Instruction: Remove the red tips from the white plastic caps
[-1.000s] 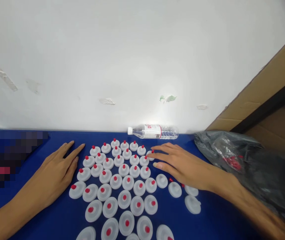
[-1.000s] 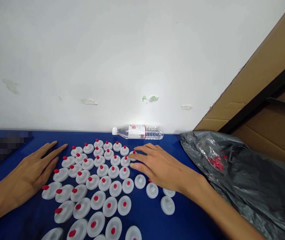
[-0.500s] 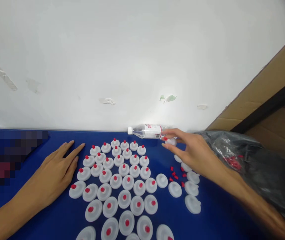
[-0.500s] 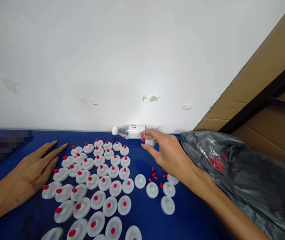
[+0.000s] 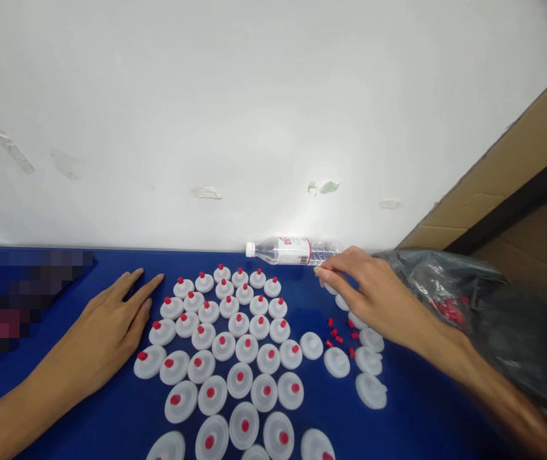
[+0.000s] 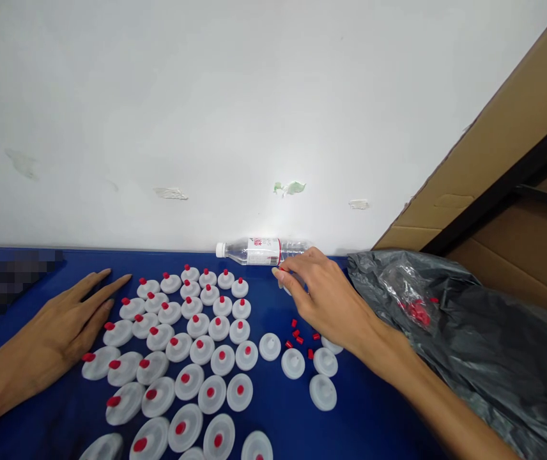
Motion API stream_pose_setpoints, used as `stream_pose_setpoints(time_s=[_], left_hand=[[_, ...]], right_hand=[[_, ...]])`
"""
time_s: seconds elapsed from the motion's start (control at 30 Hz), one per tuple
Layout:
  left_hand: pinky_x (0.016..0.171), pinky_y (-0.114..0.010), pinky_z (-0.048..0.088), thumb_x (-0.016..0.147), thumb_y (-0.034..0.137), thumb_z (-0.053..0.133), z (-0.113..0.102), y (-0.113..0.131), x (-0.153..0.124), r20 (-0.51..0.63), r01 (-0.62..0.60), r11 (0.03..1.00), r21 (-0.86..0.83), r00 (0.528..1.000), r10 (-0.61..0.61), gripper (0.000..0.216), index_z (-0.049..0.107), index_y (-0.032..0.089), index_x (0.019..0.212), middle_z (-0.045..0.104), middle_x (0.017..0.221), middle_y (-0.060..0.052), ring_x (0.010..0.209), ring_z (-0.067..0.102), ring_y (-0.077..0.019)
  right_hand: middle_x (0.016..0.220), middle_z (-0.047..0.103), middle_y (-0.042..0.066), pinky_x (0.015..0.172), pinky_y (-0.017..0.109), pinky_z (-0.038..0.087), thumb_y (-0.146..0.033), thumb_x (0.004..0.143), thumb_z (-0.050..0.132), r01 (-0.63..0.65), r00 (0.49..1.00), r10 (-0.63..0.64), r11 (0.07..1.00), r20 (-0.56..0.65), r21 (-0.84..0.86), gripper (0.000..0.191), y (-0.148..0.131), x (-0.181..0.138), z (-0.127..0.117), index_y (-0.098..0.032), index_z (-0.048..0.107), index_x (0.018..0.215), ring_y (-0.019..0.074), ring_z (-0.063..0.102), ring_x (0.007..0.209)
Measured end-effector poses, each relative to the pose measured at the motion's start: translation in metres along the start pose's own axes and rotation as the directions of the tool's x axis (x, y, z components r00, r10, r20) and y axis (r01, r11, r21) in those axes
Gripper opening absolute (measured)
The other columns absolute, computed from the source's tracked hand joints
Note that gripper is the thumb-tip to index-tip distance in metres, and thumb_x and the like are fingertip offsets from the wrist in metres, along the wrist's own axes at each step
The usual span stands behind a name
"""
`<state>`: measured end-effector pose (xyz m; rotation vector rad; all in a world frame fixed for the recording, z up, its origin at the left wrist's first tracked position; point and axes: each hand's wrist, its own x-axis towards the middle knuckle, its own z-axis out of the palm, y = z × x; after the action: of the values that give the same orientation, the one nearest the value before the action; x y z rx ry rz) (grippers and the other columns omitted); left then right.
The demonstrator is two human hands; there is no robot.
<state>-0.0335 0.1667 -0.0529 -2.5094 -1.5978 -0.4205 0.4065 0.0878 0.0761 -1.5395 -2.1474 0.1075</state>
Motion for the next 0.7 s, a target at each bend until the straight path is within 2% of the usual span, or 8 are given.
stream_pose_setpoints(time_s=[0.13, 0.23, 0.3, 0.43, 0.7], left_hand=[[0.126, -0.060, 0.039, 0.110, 0.048, 0.019, 0.000, 0.000, 0.000, 0.009, 0.005, 1.000, 0.002, 1.000, -0.005, 0.064, 0.043, 0.021, 0.163, 0.041, 0.165, -0.020, 0.157, 0.039, -0.0405], [0.126, -0.059, 0.039, 0.110, 0.048, 0.019, 0.000, 0.000, 0.000, 0.010, 0.003, 1.000, 0.002, 1.000, -0.003, 0.064, 0.043, 0.022, 0.163, 0.041, 0.165, -0.019, 0.157, 0.039, -0.0396], [0.126, -0.060, 0.038, 0.110, 0.048, 0.018, 0.000, 0.000, 0.000, 0.005, 0.003, 1.000, 0.003, 1.000, -0.003, 0.064, 0.043, 0.022, 0.163, 0.042, 0.165, -0.019, 0.157, 0.039, -0.0396], [0.126, -0.060, 0.039, 0.110, 0.049, 0.018, -0.001, 0.001, 0.000, 0.002, 0.001, 1.000, 0.003, 1.000, -0.001, 0.065, 0.043, 0.022, 0.163, 0.042, 0.165, -0.019, 0.156, 0.040, -0.0399], [0.126, -0.060, 0.038, 0.110, 0.049, 0.018, -0.002, 0.001, -0.001, 0.010, 0.013, 1.000, 0.001, 1.000, -0.013, 0.065, 0.042, 0.022, 0.164, 0.040, 0.166, -0.019, 0.157, 0.039, -0.0404]], right_hand=[[0.085, 0.070, 0.000, 0.069, 0.031, 0.048, -0.033, 0.114, 0.038, 0.043, 0.999, -0.043, 0.999, 0.024, 0.002, 0.033, -0.001, -0.001, 0.001, -0.022, 0.063, 0.096, 0.0159, 0.065, 0.075], [0.076, 0.062, -0.002, 0.064, 0.029, 0.042, -0.028, 0.114, 0.037, 0.089, 0.995, -0.088, 0.996, 0.045, -0.022, 0.032, 0.002, -0.002, 0.005, -0.023, 0.054, 0.087, 0.0142, 0.058, 0.068], [0.079, 0.060, -0.001, 0.067, 0.030, 0.041, -0.024, 0.113, 0.039, 0.132, 0.990, -0.129, 0.990, 0.056, -0.056, 0.029, 0.005, -0.001, 0.009, -0.023, 0.051, 0.086, 0.0161, 0.056, 0.073], [0.092, 0.061, 0.005, 0.080, 0.035, 0.040, -0.019, 0.110, 0.041, 0.241, 0.968, -0.227, 0.962, 0.112, -0.130, 0.024, 0.014, 0.000, 0.014, -0.021, 0.056, 0.092, 0.0210, 0.054, 0.087], [0.077, 0.058, 0.002, 0.080, 0.039, 0.029, -0.015, 0.107, 0.042, 0.351, 0.931, -0.306, 0.900, 0.198, -0.257, 0.029, 0.021, 0.000, 0.016, -0.020, 0.059, 0.084, 0.0194, 0.048, 0.074]])
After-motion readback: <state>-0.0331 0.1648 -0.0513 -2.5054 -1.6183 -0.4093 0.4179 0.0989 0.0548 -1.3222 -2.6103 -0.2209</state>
